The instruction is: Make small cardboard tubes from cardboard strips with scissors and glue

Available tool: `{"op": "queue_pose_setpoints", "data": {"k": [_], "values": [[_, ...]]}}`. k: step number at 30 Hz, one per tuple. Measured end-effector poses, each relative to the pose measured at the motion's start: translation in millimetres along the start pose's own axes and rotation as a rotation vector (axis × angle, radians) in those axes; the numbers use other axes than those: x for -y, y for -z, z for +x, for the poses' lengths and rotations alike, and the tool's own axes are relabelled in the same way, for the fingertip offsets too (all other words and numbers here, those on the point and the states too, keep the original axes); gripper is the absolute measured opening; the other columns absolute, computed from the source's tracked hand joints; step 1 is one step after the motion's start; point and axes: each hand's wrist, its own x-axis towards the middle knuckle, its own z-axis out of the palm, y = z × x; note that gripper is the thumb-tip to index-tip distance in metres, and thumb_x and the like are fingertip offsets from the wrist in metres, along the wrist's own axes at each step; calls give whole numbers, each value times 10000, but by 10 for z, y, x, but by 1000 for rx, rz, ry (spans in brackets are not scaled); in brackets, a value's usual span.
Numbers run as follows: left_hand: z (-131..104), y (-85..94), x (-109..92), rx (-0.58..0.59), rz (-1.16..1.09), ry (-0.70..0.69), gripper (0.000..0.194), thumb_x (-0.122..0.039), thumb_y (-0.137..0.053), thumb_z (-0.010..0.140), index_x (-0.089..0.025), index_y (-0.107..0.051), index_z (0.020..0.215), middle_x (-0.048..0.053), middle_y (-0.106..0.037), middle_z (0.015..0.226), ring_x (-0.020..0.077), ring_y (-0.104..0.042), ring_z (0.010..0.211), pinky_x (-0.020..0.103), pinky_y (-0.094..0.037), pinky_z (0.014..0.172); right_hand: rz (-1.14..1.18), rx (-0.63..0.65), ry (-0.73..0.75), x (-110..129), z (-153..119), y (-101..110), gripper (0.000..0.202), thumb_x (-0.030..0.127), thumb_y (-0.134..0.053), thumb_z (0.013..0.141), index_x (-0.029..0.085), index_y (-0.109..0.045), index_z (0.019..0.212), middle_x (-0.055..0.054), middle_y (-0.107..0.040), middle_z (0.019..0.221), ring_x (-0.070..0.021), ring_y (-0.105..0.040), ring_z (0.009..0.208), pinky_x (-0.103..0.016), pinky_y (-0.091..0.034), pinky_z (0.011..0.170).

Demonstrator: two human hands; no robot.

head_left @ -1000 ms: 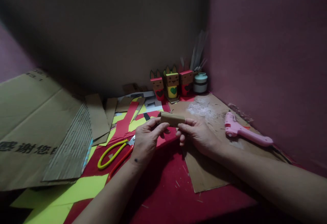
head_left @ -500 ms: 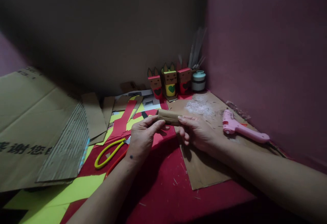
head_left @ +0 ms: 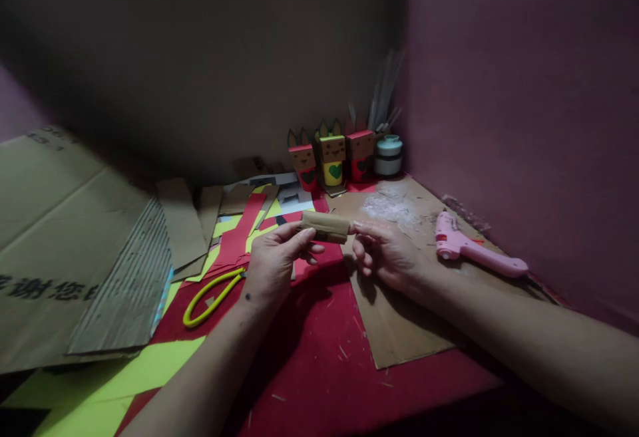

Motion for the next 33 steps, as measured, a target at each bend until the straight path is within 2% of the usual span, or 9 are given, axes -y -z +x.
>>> {"op": "queue_pose_setpoints", "data": {"k": [7, 12, 15, 19, 22, 25, 30, 33], "values": [[14, 34, 25, -30, -47, 75, 277, -272, -790, 680, -121, -751, 909, 44, -707, 626, 111, -592, 463, 206, -442, 421, -133, -32, 68, 17, -48, -31, 156, 298, -664, 744, 187, -558, 715, 41, -520, 516, -73, -415, 376, -222, -303, 367], [16, 22, 36, -36, -83, 80, 250, -237, -793, 674, -115, -746, 887, 56, -728, 722, 107, -612, 490, 211, -474, 441, -187, -46, 129, 14, -54, -46, 108, 234, -687, 716, 185, -591, 727, 54, -476, 541, -64, -404, 401, -237, -294, 399], [5, 3, 23, -18, -67, 83, 238, -231, -775, 698, -110, -740, 900, 37, -707, 672, 98, -592, 460, 206, -460, 424, -255, -16, 170, 24, -72, -64, 94, 231, -698, 725, 176, -636, 770, 30, -520, 596, -63, -403, 419, -246, -279, 409], [-30, -14, 12, -15, -13, -1, 198, -223, -771, 705, -107, -744, 863, 33, -715, 699, 101, -615, 495, 206, -477, 462, -324, 8, 223, 35, -95, -80, 58, 223, -699, 748, 175, -692, 780, 22, -524, 569, -70, -384, 438, -253, -256, 418], [-70, -31, 12, -21, 47, -95, 163, -209, -752, 725, -123, -747, 864, 13, -701, 613, 115, -621, 499, 225, -498, 512, -321, 27, 230, 31, -97, -70, 31, 208, -692, 752, 186, -699, 731, 36, -491, 504, -72, -369, 431, -250, -245, 414], [-102, -52, 5, -32, 83, -161, 141, -201, -729, 746, -130, -745, 867, 9, -694, 565, 115, -605, 487, 232, -499, 524, -304, 37, 196, 17, -100, -42, 55, 237, -695, 760, 188, -704, 735, 41, -479, 467, -76, -371, 411, -242, -239, 400], [-121, -64, -14, -37, 110, -179, 118, -191, -722, 748, -124, -734, 844, 5, -696, 567, 114, -610, 495, 218, -490, 499, -302, 35, 140, 8, -112, -5, 124, 288, -719, 750, 172, -715, 794, 48, -471, 435, -73, -343, 378, -231, -211, 377], [-135, -56, -12, -48, 138, -234, 77, -169, -718, 751, -135, -731, 820, -13, -690, 567, 104, -610, 493, 204, -492, 489, -280, 65, 119, 13, -93, 9, 140, 300, -731, 740, 166, -696, 763, 39, -508, 466, -70, -391, 397, -218, -257, 397]]}}
